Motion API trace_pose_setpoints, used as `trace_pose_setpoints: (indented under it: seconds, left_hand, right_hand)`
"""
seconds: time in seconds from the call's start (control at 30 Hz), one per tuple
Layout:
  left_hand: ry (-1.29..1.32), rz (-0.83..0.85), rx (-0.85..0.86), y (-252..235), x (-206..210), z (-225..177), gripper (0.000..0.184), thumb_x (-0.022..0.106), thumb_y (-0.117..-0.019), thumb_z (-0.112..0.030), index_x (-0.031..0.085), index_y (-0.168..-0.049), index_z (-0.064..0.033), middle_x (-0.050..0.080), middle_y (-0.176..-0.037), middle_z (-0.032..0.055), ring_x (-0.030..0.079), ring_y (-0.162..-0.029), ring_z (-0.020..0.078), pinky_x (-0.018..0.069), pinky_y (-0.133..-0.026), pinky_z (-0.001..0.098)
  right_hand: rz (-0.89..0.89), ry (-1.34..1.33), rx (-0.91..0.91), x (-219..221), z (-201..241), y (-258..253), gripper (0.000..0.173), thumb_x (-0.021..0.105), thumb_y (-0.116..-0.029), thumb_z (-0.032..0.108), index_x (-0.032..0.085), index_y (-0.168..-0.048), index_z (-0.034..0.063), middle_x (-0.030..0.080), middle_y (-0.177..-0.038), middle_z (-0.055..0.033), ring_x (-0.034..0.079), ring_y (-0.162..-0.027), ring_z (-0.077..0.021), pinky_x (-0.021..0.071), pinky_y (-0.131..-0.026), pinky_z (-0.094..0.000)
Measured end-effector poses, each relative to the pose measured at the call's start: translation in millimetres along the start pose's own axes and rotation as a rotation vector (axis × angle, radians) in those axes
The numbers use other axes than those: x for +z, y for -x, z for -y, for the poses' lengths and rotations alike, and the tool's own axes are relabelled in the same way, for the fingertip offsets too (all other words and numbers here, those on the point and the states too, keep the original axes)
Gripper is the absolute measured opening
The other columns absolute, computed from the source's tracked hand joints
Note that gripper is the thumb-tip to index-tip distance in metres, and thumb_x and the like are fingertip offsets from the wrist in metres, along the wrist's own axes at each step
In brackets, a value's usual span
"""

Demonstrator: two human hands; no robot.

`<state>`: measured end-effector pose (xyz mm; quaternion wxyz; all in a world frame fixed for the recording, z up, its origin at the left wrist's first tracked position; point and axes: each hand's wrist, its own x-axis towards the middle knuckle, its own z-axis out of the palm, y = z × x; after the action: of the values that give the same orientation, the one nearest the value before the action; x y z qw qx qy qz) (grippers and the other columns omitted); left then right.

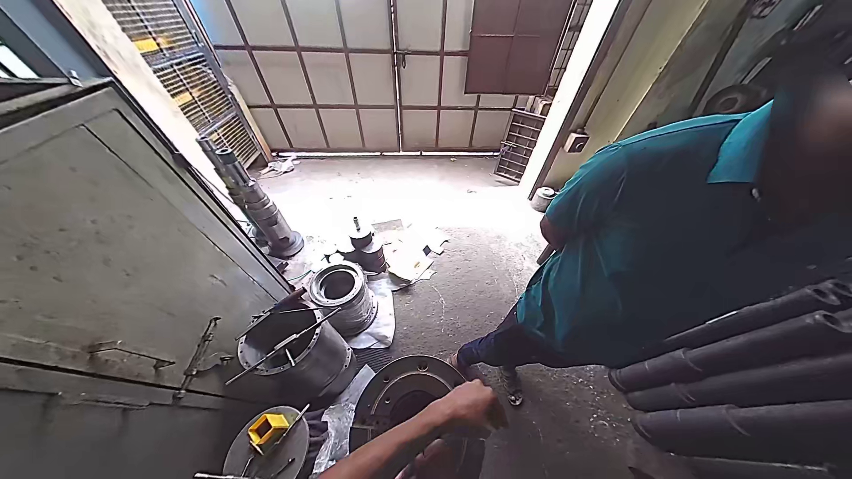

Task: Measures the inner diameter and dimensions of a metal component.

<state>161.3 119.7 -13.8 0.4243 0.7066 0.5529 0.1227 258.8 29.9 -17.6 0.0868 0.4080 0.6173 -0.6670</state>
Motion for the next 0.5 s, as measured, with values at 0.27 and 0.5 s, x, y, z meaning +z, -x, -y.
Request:
trace_pose_setpoints:
  seconds: [0.27,0.5]
  left_hand:
    - [0.113,-0.408,-0.289,138.1,33.4,40.6,0.03,0.059,-0.0999,-0.033,0.072,-0.124,-0.0204,0.077,-0.104,0.0044,0.074,-0.095,0.0249,0.0569,-0.086,0.058]
    - [-0.104,-0.656,-0.427,173.2,81.1,25.3,0.028,0.063,-0.0943,-0.011,0.079,-0.115,-0.0215,0.077,-0.102,0.0064,0.075,-0.087,0.0305,0.0584,-0.071,0.0591]
  right_hand:
    - [-0.497,0.418,-0.527,-87.6,-15.3,17.2,0.02,0.063,-0.0975,0.019,0.079,-0.101,0.0068,0.077,-0.087,-0.0078,0.075,-0.08,-0.0235,0.0616,-0.077,-0.0508]
    - [-0.414,0.789,-0.386,-140.9,-28.6,-7.4,0.041,0.051,-0.1043,0.038,0.078,-0.097,0.008,0.076,-0.098,-0.0114,0.071,-0.101,-0.0341,0.0552,-0.087,-0.0558]
